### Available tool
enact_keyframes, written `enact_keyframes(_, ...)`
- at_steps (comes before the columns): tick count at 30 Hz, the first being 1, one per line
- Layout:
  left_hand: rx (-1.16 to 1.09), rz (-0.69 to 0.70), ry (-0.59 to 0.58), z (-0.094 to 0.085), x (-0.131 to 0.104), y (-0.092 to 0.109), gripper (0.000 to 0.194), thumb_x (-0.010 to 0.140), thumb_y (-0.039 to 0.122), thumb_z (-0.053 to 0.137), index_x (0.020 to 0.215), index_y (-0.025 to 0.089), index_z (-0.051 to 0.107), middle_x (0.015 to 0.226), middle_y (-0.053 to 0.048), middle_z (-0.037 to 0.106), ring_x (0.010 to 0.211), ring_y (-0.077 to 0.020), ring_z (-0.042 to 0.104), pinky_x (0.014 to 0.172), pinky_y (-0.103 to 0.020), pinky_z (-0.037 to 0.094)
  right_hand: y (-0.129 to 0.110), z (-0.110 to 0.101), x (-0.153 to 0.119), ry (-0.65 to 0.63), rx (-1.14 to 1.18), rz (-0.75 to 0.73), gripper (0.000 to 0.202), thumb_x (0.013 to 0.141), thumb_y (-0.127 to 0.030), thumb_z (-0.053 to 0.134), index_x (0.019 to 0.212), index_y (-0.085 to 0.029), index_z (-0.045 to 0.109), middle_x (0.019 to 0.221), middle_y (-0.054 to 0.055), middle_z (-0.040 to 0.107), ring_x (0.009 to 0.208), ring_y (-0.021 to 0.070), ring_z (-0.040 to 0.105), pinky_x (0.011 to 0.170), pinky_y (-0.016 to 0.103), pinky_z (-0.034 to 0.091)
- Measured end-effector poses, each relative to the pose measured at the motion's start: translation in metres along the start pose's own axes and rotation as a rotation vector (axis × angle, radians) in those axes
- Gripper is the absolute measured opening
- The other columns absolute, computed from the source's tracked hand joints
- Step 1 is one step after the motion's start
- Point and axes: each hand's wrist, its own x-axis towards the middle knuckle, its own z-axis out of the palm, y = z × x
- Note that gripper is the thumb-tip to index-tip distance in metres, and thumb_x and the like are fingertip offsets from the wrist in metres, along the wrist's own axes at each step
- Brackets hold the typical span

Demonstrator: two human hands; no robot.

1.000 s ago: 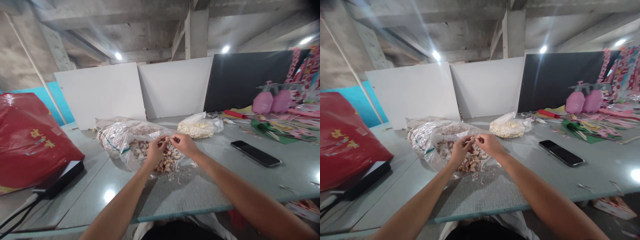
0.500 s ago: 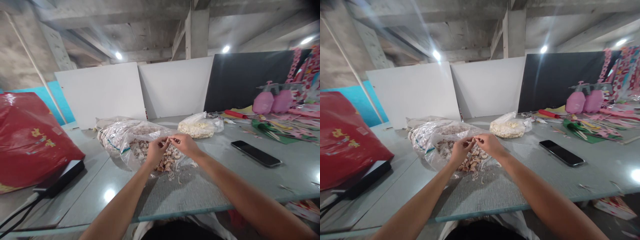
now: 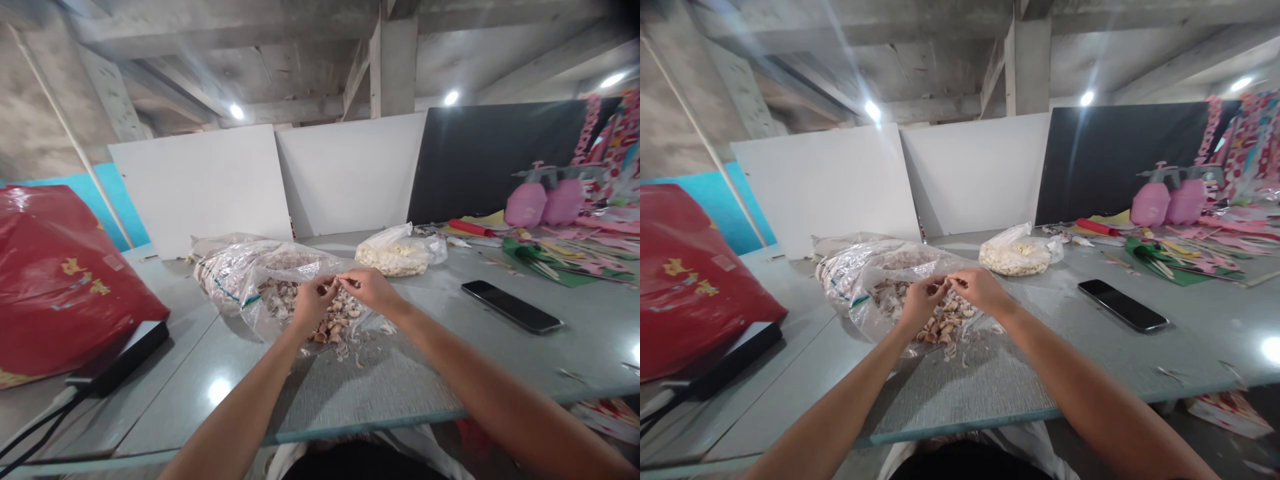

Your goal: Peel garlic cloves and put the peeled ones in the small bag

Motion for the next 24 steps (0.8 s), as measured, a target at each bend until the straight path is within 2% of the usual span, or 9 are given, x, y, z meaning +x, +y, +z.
enact_keyframes(4,0.009,0.011,-0.008,0.0003,0.0002,-0.002,0.033,0.074,0.038,0.055,0.093,0.014,0.068,0.05,0.001,0.058,0.047,-0.0111,0.054,0.045,-0.018,0.035,-0.0017,0.0025,-0.001,-0.005,-0.052,0.02,0.024,0.081,-0.021,0.047,0.094,-0.021,0.067,0.084,0.003,0.069,0.072,0.0141,0.061,0.064,0.023,0.042)
enact_keyframes(10,-0.017,0.003,-0.008,0.002,-0.0007,0.0015,0.034,0.073,0.041,0.058,0.092,0.014,0.068,0.047,0.001,0.057,0.045,-0.0109,0.053,0.044,-0.018,0.034,-0.0047,0.0078,-0.0003,0.059,-0.092,0.064,0.019,0.077,-0.018,0.049,0.089,-0.02,0.064,0.076,0.002,0.065,0.067,0.0129,0.057,0.062,0.022,0.04)
enact_keyframes(13,-0.141,-0.027,-0.006,0.0047,-0.0001,0.0018,0.038,0.074,0.045,0.056,0.096,0.014,0.064,0.053,0.001,0.057,0.046,-0.0101,0.054,0.044,-0.018,0.038,-0.0027,0.0089,0.0016,0.119,-0.051,0.1,0.016,0.075,-0.019,0.049,0.084,-0.019,0.062,0.073,0.001,0.064,0.066,0.0127,0.057,0.062,0.021,0.04)
enact_keyframes(17,-0.382,-0.063,0.054,0.0061,0.0033,-0.0006,0.04,0.073,0.046,0.056,0.098,0.015,0.058,0.063,0.001,0.057,0.046,-0.0077,0.053,0.047,-0.019,0.045,0.0026,0.0067,0.0032,0.174,-0.004,0.134,0.016,0.073,-0.019,0.048,0.082,-0.017,0.061,0.071,0.001,0.063,0.065,0.0124,0.057,0.064,0.021,0.041)
enact_keyframes(21,-0.514,-0.09,0.074,0.0042,0.0062,-0.0025,0.044,0.071,0.047,0.058,0.103,0.016,0.054,0.082,-0.002,0.06,0.048,-0.0059,0.053,0.047,-0.021,0.05,0.0052,0.0016,0.0029,0.126,-0.058,0.157,0.018,0.078,-0.025,0.047,0.071,-0.017,0.061,0.062,0.0,0.06,0.059,0.0119,0.054,0.06,0.021,0.039)
enact_keyframes(24,-0.515,-0.095,0.059,0.0038,0.0061,-0.0018,0.047,0.07,0.048,0.06,0.103,0.016,0.054,0.084,-0.003,0.06,0.048,-0.0061,0.053,0.046,-0.021,0.05,0.0023,-0.0002,0.0026,0.101,-0.059,0.145,0.025,0.081,-0.032,0.047,0.068,-0.016,0.061,0.06,0.001,0.06,0.057,0.0117,0.053,0.057,0.022,0.038)
